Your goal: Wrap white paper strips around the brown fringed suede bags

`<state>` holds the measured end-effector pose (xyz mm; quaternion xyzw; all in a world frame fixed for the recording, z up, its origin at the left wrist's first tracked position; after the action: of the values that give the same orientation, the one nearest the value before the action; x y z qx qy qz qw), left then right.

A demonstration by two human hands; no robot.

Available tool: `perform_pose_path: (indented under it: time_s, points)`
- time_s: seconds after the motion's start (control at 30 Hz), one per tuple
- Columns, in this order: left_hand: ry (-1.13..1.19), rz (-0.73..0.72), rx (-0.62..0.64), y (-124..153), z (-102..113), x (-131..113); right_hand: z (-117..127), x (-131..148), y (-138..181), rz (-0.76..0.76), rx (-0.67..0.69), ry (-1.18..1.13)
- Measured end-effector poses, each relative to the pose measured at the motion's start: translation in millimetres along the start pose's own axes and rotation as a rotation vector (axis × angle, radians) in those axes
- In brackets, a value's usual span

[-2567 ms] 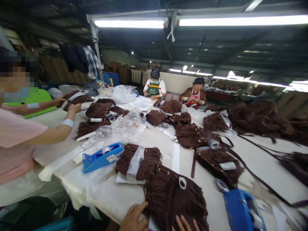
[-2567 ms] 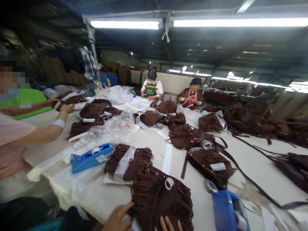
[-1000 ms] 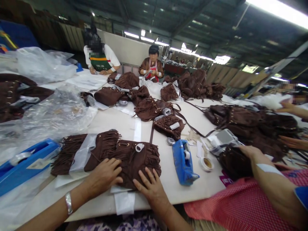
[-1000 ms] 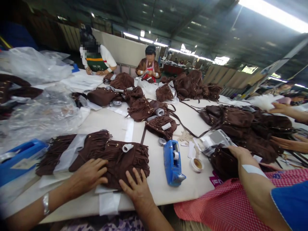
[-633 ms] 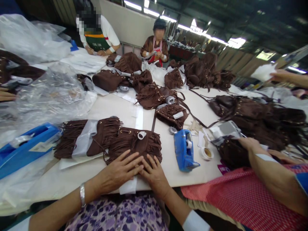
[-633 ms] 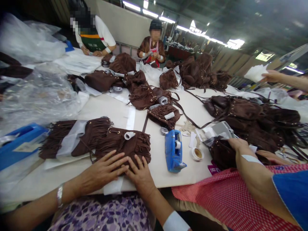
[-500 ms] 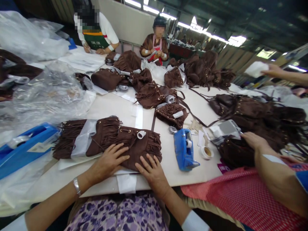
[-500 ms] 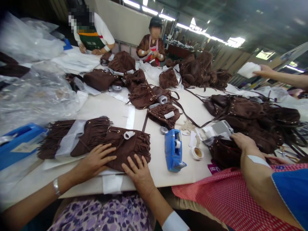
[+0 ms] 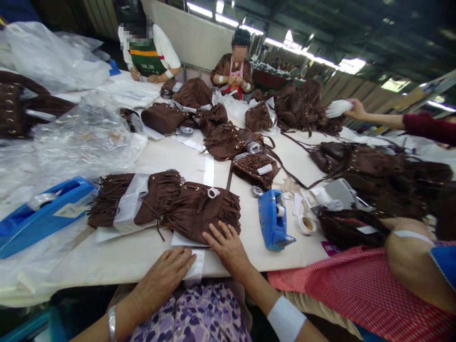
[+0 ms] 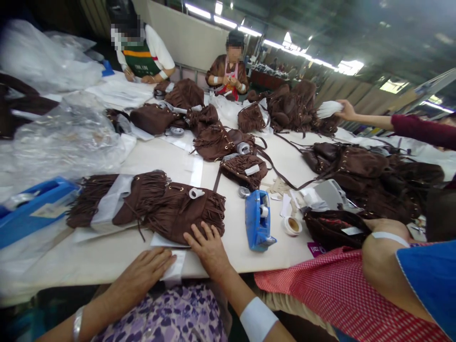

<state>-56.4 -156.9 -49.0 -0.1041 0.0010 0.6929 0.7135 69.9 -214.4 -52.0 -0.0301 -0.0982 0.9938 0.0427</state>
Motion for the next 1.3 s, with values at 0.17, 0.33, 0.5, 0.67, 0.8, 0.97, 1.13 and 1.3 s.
perform_pose_path:
  time_s: [0.17, 0.33, 0.5, 0.67, 0.8, 0.97, 1.13, 1.3]
  points:
    - [-0.035, -0.059, -0.014, -11, -6, -9, 0, 0, -1, -0.011, -0.008, 0.008]
    - [-0.031, 0.072, 0.184, 2, -5, -17, 1, 1, -1, -0.010, -0.014, 0.024]
    - [0.248, 0.075, 0.062, 9, 24, -14, 2, 1, -3, 0.027, 0.013, 0.028]
    - [0.106, -0.032, -0.207, -2, 19, -1, 7, 3, -6, 0.131, 0.033, 0.088]
    - [0.085, -0.085, -0.168, 2, -7, -8, 9, 4, -8, 0.187, 0.044, 0.118]
    - [0.108, -0.048, -0.166, 6, -25, -9, 18, 3, -14, 0.180, 0.065, 0.086]
    - [0.079, -0.015, -0.167, -1, -37, -11, 30, 4, -22, 0.169, 0.075, 0.078]
    - [0.085, 0.069, -0.215, -4, -23, -11, 31, 5, -24, 0.150, 0.074, 0.082]
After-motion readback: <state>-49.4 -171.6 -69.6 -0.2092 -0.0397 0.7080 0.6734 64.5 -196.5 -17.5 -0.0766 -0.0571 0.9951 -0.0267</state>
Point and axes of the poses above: each hand's wrist, its own y-axis away from the middle knuckle, its own z-axis out of the back of the hand, x = y × z, the point moved 10 cm from there along -y, towards the middle knuckle, and after that the axes turned 2 degrees about z, right-handed, at the moved point
